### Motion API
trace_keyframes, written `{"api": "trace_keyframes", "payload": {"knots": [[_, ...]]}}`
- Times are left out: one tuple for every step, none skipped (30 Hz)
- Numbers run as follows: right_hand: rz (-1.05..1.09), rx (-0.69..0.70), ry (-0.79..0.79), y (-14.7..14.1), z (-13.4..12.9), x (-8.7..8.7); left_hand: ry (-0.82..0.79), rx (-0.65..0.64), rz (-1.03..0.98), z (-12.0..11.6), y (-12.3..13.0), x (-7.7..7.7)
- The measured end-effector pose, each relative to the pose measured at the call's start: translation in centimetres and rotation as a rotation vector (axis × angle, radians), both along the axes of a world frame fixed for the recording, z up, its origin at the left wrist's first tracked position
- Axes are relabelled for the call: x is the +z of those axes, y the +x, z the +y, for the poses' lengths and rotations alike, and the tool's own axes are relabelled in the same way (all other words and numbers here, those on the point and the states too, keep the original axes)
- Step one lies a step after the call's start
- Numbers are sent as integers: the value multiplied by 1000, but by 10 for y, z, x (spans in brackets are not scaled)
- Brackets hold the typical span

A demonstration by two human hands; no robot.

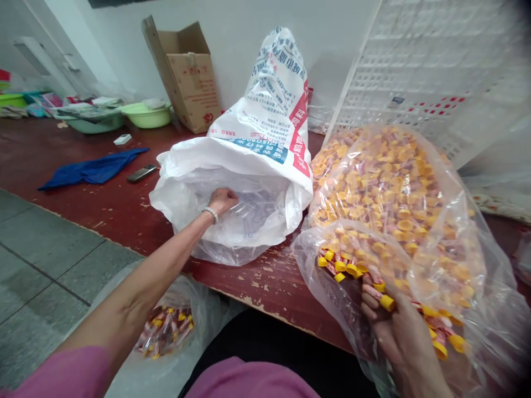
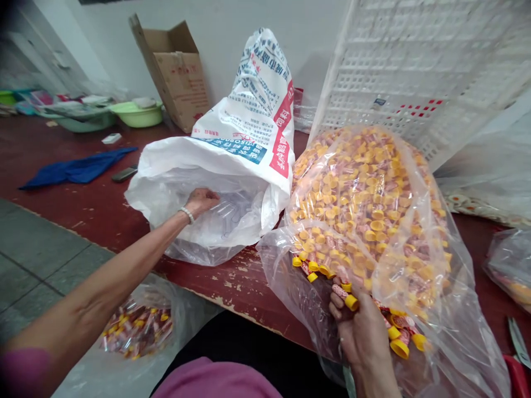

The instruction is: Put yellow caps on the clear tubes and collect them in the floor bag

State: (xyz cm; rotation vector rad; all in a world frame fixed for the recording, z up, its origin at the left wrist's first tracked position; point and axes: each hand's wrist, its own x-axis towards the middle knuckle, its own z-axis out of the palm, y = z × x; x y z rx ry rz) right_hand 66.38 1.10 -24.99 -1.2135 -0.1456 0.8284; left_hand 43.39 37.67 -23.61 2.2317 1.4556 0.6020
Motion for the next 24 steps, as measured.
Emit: {"api": "trace_keyframes", "payload": {"knots": [[162,3,64,0,-1,5,-3,-16,20,3,5,2],[281,12,111,0,-3,9,-8,-42,41,6,7,4],[363,21,151,0,-5,13,-14,-81,63,9,8,7],[414,25,181,0,-7,14,-22,-135,86,12,7,11],[441,30,200,0,-9,15,-33,-202,108,14,4,15],[455,36,212,-1,-10,15,-44,-277,127,15,0,19],[459,41,217,-2,-11,15,-54,-353,145,16,-4,22],[459,47,215,-3,-11,14,-62,-424,162,16,-9,25],[458,53,210,-4,-11,13,-66,-484,179,16,-12,28],[457,61,204,-5,-11,13,-67,-533,195,15,-15,31],[454,68,198,-7,-10,12,-65,-572,213,15,-17,33],[446,73,193,-8,-9,12,-59,-600,229,14,-18,35],[432,79,186,-9,-7,12,-50,-621,243,13,-18,37],[413,79,176,-11,-6,12,-39,-635,247,12,-17,39],[390,77,165,-13,-5,13,-23,-641,261,11,-15,40],[367,75,156,-15,-4,13,-3,-640,288,11,-13,41],[348,72,149,-17,-4,13,18,-634,322,10,-11,42],[333,69,143,-19,-3,14,37,-625,361,11,-9,42],[322,66,138,-20,-3,14,53,-615,399,11,-8,42],[316,65,135,-22,-3,15,65,-606,430,12,-7,41],[312,68,131,-23,-4,15,71,-601,447,13,-6,39],[311,72,127,-24,-4,15,79,-602,448,15,-6,37],[313,77,124,-25,-5,15,96,-600,450,16,-6,35],[317,81,121,-26,-5,15,117,-590,448,17,-7,33]]}}
